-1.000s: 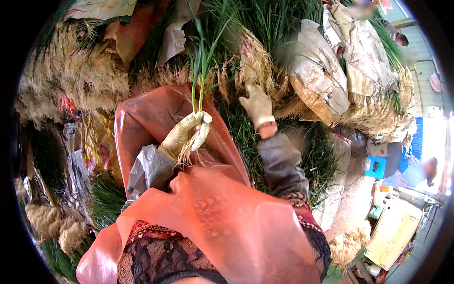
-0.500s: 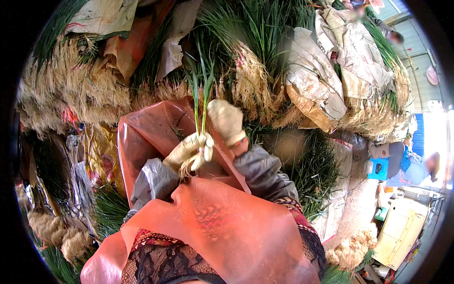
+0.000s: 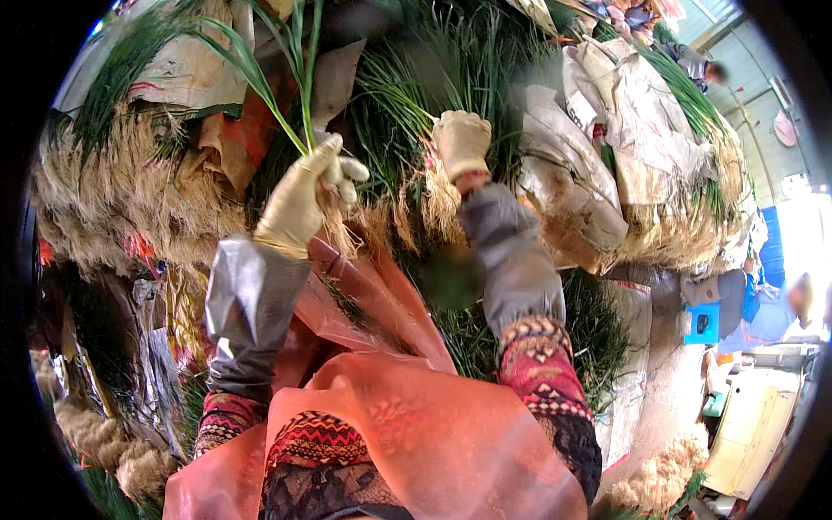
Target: The person sorts leeks by hand, removing outer layers and dead leaves from individual stalks before placing them into a pile.
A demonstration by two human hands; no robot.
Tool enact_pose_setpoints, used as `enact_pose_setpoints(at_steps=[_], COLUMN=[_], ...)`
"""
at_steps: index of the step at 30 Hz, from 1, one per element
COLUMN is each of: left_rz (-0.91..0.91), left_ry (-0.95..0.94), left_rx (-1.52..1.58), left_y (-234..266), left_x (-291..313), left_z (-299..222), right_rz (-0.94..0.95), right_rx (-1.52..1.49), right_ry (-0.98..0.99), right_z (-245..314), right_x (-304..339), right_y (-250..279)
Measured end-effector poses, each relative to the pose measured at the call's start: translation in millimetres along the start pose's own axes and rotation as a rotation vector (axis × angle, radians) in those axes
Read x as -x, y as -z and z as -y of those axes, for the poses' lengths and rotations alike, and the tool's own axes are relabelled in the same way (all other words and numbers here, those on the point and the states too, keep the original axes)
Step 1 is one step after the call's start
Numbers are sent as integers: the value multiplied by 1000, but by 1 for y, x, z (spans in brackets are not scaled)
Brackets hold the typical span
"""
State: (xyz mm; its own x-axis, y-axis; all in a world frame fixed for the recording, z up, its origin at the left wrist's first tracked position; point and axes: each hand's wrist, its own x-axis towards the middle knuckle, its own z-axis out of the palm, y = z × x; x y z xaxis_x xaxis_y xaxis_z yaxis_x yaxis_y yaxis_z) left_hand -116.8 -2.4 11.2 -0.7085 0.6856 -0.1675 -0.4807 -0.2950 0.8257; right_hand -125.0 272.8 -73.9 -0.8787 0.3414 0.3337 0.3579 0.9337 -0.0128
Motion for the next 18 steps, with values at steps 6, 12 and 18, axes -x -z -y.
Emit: enact_pose_setpoints(at_steps=[6, 12, 18], left_rz=[-135, -21, -9], left_ry=[294, 320, 339], left_rx=[121, 421, 415], left_y=[42, 40, 50], left_x=[-19, 8, 22], left_z=[109, 134, 133], right_rz=[109, 487, 772], right_rx=[-428, -1291, -1832], right_ry=[273, -56, -406], right_z=[65, 59, 83], right_x=[127, 118, 115], right_y=[58, -9, -14])
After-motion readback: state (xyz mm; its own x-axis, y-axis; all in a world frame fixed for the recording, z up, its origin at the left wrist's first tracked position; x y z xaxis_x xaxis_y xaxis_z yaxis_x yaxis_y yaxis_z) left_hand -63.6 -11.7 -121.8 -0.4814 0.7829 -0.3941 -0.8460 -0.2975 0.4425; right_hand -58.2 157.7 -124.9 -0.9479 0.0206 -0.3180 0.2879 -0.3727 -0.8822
